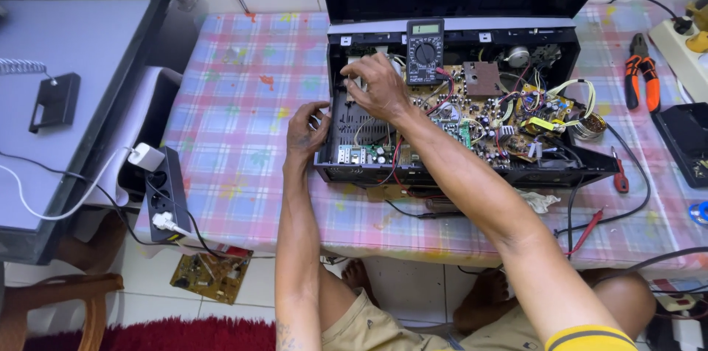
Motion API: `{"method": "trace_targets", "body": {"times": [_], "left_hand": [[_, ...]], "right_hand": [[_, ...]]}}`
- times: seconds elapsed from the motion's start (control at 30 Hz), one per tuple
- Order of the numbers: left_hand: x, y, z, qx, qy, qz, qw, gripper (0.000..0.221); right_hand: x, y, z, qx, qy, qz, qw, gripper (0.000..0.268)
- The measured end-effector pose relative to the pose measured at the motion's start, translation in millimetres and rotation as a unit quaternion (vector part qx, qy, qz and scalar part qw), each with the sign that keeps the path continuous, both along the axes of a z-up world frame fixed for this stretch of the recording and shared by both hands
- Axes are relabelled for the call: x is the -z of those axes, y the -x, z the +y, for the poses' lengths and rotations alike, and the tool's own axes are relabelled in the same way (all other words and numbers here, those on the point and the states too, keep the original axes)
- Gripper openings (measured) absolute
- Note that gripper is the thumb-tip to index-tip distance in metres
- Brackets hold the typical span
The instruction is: The person is inspecting and repairing the internal components of an electronic device, specifically moving wires and using a screwdriver to probe connections.
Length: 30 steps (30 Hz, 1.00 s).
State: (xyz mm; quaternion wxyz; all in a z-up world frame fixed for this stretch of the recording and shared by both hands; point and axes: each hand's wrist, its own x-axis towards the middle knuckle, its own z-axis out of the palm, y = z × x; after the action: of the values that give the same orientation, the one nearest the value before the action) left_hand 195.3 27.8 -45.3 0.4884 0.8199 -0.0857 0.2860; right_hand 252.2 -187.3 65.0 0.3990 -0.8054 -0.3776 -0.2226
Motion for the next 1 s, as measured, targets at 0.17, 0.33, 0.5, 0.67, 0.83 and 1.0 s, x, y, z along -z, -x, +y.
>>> {"method": "trace_targets", "body": {"times": [0.17, 0.33, 0.5, 0.67, 0.83, 1.0], "left_hand": [[-8.6, 4.1, -1.3, 0.004, -0.010, -0.001, 1.000, 0.021], [-7.8, 3.8, -0.2, 0.003, -0.019, 0.002, 1.000, 0.020], [-11.4, 1.7, -0.7, 0.004, -0.017, 0.012, 1.000, 0.018], [-19.4, 7.6, -2.8, -0.001, -0.028, 0.026, 0.999, 0.018], [-13.6, 4.4, -0.7, -0.004, -0.028, 0.034, 0.999, 0.017], [-22.3, 8.6, 1.2, -0.013, -0.019, 0.039, 0.999, 0.016]], "right_hand": [[28.4, -30.7, 0.3, 0.059, -0.021, -0.057, 0.996, 0.021], [0.0, -17.3, -2.1, 0.087, -0.069, -0.098, 0.989, 0.028], [23.6, -32.6, 0.4, 0.086, -0.038, -0.085, 0.992, 0.032], [21.6, -18.9, -1.5, 0.015, 0.056, 0.004, 0.998, 0.025], [31.5, -15.0, 3.0, -0.025, 0.144, 0.045, 0.988, 0.013], [53.5, -16.7, 5.7, -0.042, 0.305, 0.027, 0.951, 0.009]]}}
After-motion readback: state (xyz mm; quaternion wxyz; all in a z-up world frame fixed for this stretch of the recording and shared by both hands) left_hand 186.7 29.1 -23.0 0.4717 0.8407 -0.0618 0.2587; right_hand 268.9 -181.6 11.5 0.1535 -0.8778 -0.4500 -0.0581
